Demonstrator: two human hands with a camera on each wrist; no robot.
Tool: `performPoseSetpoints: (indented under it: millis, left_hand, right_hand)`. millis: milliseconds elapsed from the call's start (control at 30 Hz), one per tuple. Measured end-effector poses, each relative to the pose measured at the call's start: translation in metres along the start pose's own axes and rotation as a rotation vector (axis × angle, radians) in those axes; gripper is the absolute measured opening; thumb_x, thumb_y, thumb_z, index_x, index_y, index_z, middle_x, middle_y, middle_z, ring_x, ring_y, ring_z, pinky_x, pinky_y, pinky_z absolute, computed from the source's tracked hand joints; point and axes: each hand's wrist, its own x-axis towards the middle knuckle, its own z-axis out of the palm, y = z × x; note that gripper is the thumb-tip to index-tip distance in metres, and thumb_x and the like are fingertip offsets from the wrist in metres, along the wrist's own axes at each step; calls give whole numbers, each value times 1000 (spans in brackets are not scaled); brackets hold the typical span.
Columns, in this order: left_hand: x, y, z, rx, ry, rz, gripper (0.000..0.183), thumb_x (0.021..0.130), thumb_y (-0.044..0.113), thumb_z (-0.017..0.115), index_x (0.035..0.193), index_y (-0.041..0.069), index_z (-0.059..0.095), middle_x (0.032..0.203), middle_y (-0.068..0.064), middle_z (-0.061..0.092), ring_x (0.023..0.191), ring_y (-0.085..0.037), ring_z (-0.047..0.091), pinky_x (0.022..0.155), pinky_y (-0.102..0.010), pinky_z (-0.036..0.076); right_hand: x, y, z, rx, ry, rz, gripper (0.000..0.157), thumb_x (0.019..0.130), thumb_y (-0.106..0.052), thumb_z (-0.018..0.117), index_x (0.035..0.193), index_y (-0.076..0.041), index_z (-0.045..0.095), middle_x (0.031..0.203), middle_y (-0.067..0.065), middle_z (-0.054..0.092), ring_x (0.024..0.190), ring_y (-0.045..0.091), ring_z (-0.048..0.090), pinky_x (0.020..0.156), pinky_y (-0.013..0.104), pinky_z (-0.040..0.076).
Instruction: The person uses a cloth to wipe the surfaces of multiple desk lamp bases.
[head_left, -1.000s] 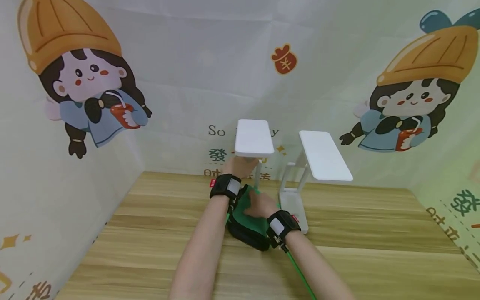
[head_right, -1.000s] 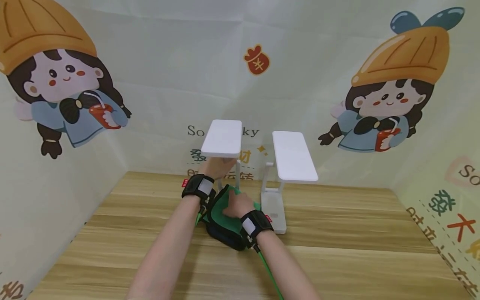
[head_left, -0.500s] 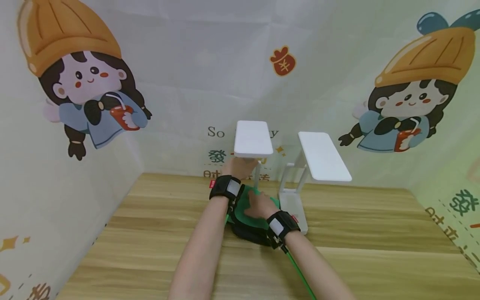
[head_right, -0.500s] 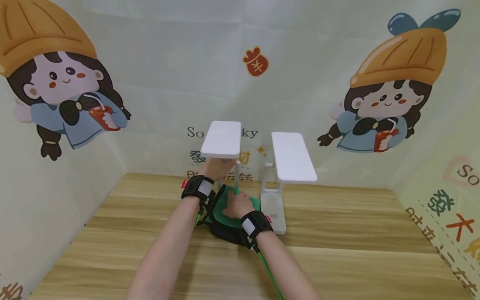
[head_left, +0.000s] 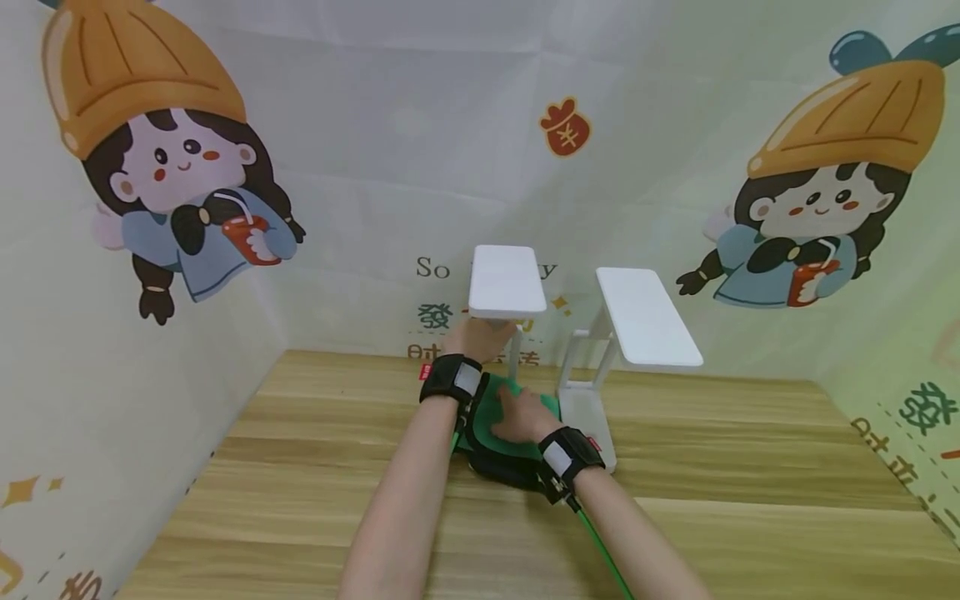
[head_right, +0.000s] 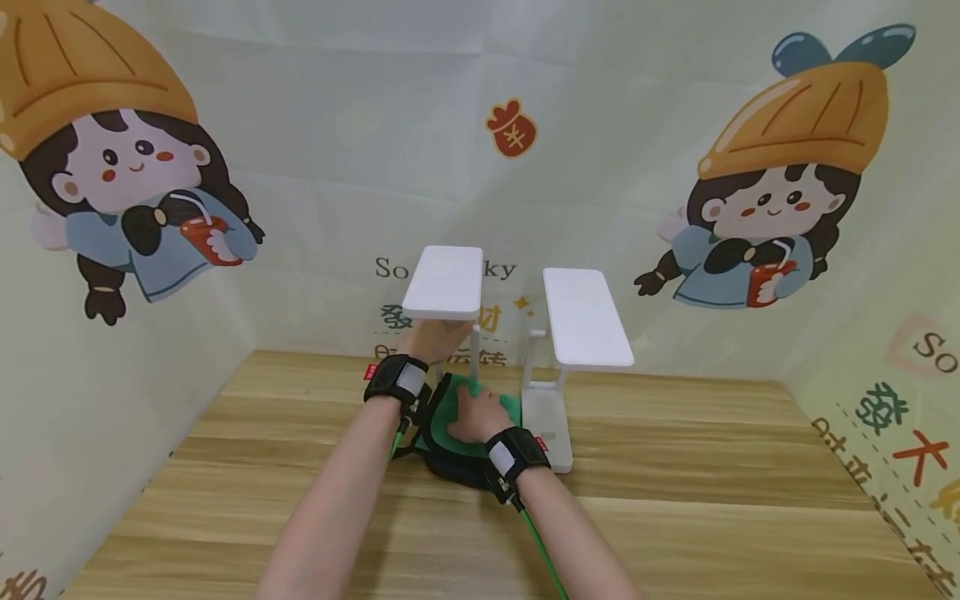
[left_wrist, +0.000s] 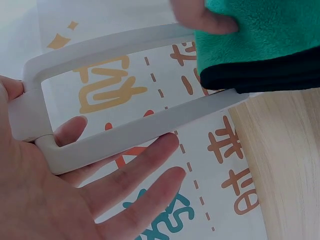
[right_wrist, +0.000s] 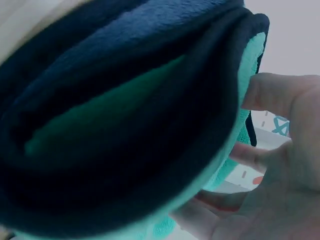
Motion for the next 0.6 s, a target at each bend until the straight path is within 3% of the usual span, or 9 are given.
performPoseSetpoints:
  millis: [233,400,500,600]
  left_hand:
    - [0,1,-1,35,0,2,48,96,49,45,72,8,53,47,0,42,42,-14,38,41,-28,28]
    - [1,1,-1,22,7,10,47,95,50,46,73,8,53,46,1,40,41,-13,36,41,-27,27]
    - [1,1,0,16,-1,10,48,95,51,45,72,9,53,46,1,40,40,-13,35,41,-27,26]
    - [0,2,0,17,-18,0,50,95,50,44,67,10,50,46,2,39,40,-13,34,40,-27,25]
  right_hand:
    - [-9,-9,-3,-53,-111,24,70,83,-24,68,142,-1,38,124,22,57,95,27,60,80,37,48]
    - [-9,-14,-1,-100,-25,34,58,89,-24,63,140,-5,42,137,32,39,120,44,45,90,50,45]
    - [-10,-16,3,-149,5,27,51,92,-22,60,138,-8,46,140,32,34,123,48,40,89,53,44]
    - [-13,-21,4,-213,-25,0,48,89,-20,62,134,-8,51,136,32,41,110,44,53,78,46,49]
